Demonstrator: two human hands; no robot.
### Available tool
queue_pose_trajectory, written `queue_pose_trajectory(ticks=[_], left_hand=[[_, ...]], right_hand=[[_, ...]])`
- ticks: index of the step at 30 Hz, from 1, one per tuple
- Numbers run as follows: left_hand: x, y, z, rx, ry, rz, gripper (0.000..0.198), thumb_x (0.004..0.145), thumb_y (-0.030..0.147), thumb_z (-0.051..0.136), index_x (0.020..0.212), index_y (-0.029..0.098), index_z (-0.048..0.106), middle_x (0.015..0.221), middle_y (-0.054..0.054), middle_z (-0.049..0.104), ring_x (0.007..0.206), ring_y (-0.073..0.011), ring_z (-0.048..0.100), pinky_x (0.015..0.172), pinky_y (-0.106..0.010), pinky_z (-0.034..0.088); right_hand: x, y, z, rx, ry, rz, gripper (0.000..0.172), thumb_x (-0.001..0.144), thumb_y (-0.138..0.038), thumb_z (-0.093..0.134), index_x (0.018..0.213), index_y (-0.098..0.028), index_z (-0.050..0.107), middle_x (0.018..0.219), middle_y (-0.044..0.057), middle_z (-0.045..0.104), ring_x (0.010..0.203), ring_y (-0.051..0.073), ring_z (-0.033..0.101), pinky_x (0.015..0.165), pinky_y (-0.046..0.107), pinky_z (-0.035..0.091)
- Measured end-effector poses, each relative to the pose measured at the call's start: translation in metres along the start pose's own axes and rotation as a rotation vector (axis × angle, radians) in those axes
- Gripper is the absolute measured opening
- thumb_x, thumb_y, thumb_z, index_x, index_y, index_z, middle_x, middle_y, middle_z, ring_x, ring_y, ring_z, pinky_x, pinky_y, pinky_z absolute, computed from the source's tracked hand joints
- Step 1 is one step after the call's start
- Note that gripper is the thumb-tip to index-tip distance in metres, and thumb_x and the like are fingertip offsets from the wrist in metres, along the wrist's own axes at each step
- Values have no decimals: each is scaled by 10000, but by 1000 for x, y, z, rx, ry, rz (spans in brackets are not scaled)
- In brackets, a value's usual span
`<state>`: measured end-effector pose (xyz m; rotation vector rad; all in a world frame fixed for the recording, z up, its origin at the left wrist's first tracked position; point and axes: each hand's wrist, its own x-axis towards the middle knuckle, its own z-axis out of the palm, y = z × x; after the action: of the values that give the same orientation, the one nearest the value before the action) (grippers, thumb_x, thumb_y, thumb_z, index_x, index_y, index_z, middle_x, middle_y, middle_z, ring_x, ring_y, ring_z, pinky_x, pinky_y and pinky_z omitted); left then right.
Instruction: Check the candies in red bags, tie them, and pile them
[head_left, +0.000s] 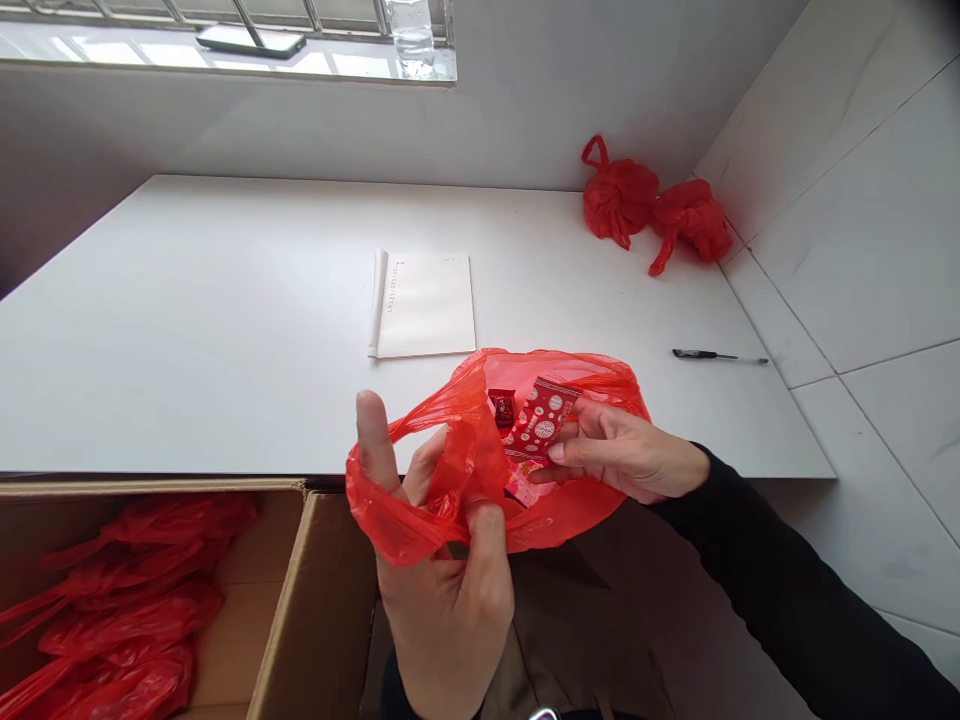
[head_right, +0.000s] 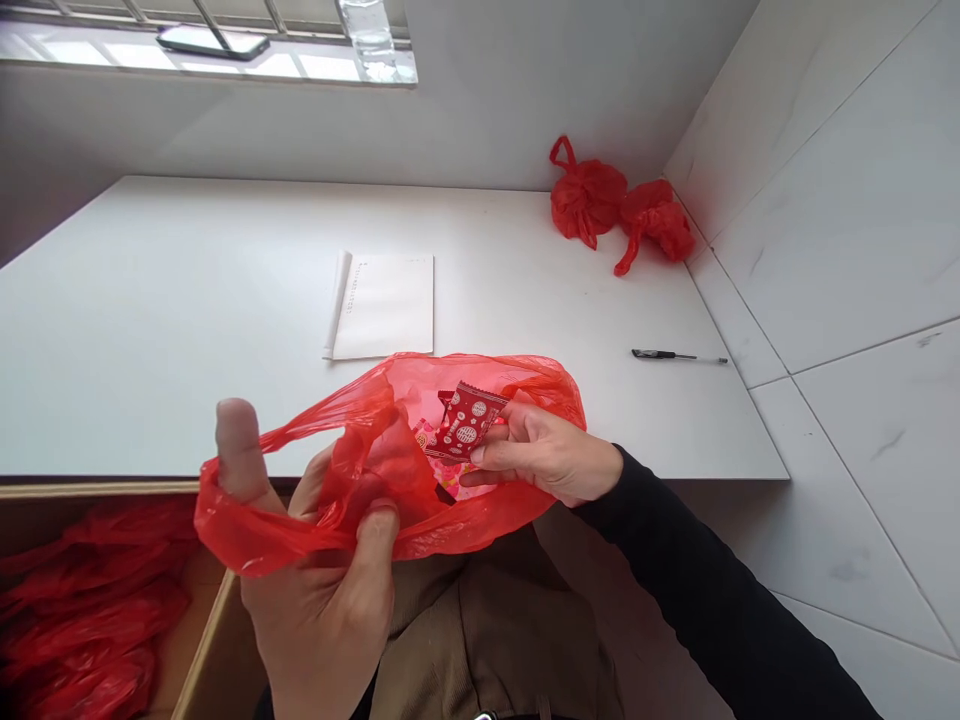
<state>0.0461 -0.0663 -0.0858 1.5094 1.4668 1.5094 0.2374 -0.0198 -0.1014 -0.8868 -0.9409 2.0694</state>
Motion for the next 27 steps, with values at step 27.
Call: queue_pose_trajectory(ticks=[27], left_hand=[[0,-2,-1,39,21,13,828,868,97,617,1493,582,375,1715,107,114,1292,-280,588,906,-387,635]], right_hand=[[-2,5,2,-17,22,-48,228,922,-277,736,1131,-190,765,1205,105,752,1219,254,670,1083,441,527]])
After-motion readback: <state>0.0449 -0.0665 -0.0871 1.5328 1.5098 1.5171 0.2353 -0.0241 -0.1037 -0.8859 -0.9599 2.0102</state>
